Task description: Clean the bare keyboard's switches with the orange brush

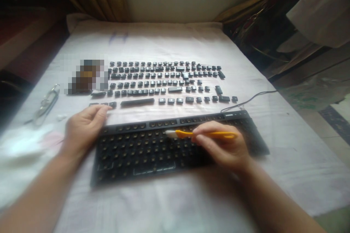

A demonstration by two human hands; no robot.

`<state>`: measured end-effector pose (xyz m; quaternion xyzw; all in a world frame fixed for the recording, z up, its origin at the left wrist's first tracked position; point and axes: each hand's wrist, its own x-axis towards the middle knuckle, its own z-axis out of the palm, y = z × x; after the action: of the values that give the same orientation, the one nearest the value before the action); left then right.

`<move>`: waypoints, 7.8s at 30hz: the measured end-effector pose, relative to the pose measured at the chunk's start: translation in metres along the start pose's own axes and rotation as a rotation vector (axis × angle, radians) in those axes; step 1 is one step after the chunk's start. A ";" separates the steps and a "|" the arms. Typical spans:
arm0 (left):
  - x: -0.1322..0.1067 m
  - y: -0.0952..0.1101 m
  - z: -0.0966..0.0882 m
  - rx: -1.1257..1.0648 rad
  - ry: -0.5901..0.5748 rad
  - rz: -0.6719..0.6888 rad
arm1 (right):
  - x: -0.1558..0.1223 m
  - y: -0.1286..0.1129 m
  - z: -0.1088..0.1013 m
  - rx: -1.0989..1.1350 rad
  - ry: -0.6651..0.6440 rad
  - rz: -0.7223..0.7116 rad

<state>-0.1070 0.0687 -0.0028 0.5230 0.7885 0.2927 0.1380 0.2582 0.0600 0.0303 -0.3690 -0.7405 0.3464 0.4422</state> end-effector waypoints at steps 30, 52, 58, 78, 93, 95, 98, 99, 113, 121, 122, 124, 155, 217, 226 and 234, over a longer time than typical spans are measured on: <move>-0.001 0.003 -0.002 -0.006 -0.002 -0.002 | 0.002 -0.002 -0.001 -0.113 -0.101 -0.131; -0.001 0.001 -0.001 -0.005 -0.007 -0.002 | 0.000 -0.004 -0.001 -0.003 -0.049 0.034; -0.002 0.003 -0.001 -0.010 -0.006 0.000 | 0.002 -0.001 0.000 -0.121 -0.088 -0.030; -0.001 0.002 0.000 -0.015 -0.001 0.004 | 0.000 0.000 -0.002 0.006 -0.056 0.078; 0.000 0.000 -0.001 -0.007 -0.011 0.001 | 0.000 0.002 0.000 -0.008 -0.163 0.061; 0.000 0.000 -0.001 -0.010 -0.013 -0.002 | 0.000 0.001 -0.001 0.013 -0.184 0.094; 0.000 0.001 0.000 -0.016 -0.001 -0.001 | -0.001 0.000 -0.001 0.067 -0.195 0.144; 0.000 0.001 0.000 -0.018 0.001 -0.001 | -0.001 -0.001 -0.001 0.086 -0.184 0.161; -0.001 -0.004 0.000 -0.022 -0.002 0.007 | 0.001 0.000 -0.001 -0.048 -0.164 0.076; 0.000 -0.006 0.000 -0.015 0.006 0.015 | 0.002 -0.002 -0.006 0.004 -0.277 0.151; 0.000 -0.005 0.000 -0.014 0.005 0.016 | 0.002 -0.003 -0.006 0.012 -0.285 0.163; 0.000 -0.005 0.000 -0.013 0.003 0.020 | 0.002 -0.003 -0.007 0.032 -0.295 0.188; -0.001 0.004 -0.002 -0.003 -0.003 0.023 | 0.003 -0.008 0.002 0.050 -0.069 -0.008; -0.002 0.005 -0.002 -0.013 -0.014 0.007 | 0.001 0.002 0.008 -0.098 -0.161 -0.214; -0.002 0.003 -0.001 -0.013 -0.014 -0.014 | 0.002 -0.004 0.003 0.008 -0.115 -0.149; -0.002 0.005 -0.002 -0.014 -0.012 -0.007 | 0.003 -0.002 0.005 -0.056 -0.135 -0.162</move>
<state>-0.1037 0.0678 0.0014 0.5210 0.7874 0.2947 0.1472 0.2523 0.0606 0.0312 -0.2957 -0.8054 0.3127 0.4075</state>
